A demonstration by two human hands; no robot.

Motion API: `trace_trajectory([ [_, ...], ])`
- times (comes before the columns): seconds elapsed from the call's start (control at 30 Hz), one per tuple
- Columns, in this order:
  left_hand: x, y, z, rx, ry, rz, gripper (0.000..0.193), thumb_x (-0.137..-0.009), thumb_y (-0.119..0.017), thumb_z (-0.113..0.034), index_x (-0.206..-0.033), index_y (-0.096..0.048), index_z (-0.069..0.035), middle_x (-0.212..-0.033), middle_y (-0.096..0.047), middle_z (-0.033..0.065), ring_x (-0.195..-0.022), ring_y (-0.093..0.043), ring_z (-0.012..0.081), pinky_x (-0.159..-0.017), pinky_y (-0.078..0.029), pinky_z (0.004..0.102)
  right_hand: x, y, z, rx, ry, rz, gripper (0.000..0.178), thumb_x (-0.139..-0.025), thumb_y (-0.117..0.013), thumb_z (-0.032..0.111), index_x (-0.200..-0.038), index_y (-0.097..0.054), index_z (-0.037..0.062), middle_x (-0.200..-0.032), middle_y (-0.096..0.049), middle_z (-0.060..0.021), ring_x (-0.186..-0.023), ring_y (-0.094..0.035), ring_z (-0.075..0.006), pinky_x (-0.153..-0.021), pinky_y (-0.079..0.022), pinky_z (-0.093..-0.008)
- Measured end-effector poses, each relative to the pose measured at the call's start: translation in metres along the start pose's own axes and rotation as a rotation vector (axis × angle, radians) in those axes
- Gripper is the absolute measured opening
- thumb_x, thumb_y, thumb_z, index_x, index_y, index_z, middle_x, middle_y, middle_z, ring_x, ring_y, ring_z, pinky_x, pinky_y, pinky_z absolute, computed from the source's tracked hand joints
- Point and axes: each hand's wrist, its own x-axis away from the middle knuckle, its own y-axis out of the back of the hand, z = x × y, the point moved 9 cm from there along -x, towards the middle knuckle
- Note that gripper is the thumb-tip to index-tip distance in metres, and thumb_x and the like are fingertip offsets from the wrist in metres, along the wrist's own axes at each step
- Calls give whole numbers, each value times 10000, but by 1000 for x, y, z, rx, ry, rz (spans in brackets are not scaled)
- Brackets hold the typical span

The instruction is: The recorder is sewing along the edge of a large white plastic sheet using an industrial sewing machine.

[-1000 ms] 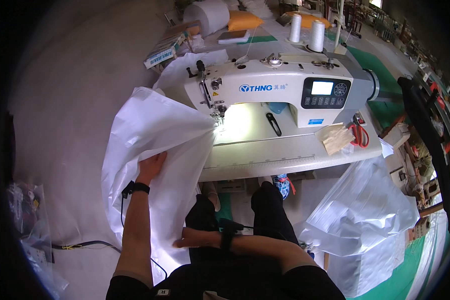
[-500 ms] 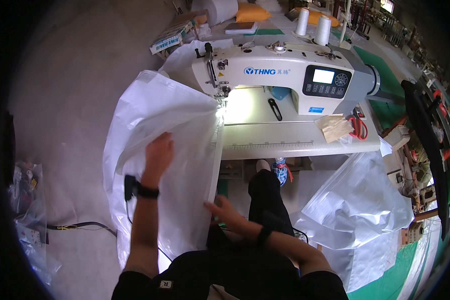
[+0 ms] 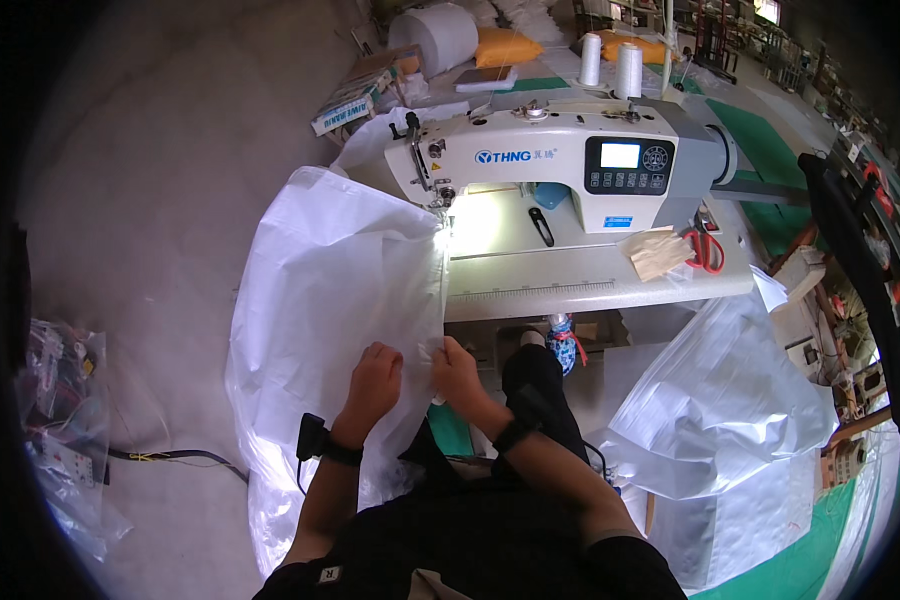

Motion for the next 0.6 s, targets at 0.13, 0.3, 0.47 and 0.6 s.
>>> trace_trajectory([
  [0.13, 1, 6, 1, 474, 186, -105, 69, -821, -558, -76, -873, -562, -31, -756, -571, 175, -648, -596, 368, -631, -501, 401, 6, -1, -11, -199, -116, 36, 165, -925, -461, 153, -939, -557, 20, -712, -532, -20, -584, -500, -96, -503, -417, -262],
  [0.3, 8, -8, -37, 0, 45, 149, 124, -819, -587, -143, -863, -580, -26, -715, -601, 149, -632, -621, 326, -575, -501, 396, 2, 4, -15, -204, -120, -18, 221, -929, -470, 207, -910, -556, 4, -705, -543, -58, -613, -526, -123, -534, -445, -293],
  [0.47, 19, 3, -90, -138, -209, 233, 186, -815, -599, -219, -830, -602, -34, -756, -635, 145, -632, -629, 316, -550, -490, 423, -7, 3, -14, 144, -8, -11, 238, -884, -458, 164, -997, -587, -1, -780, -580, -53, -632, -542, -134, -545, -435, -281],
  [0.6, 2, 22, -48, -332, -15, 283, 258, -797, -607, -182, -996, -589, -19, -936, -632, 157, -874, -600, 328, -742, -473, 455, -1, -10, -17, 248, -15, 180, 257, -853, -422, 111, -1000, -581, -26, -824, -600, -81, -708, -564, -173, -629, -460, -305],
])
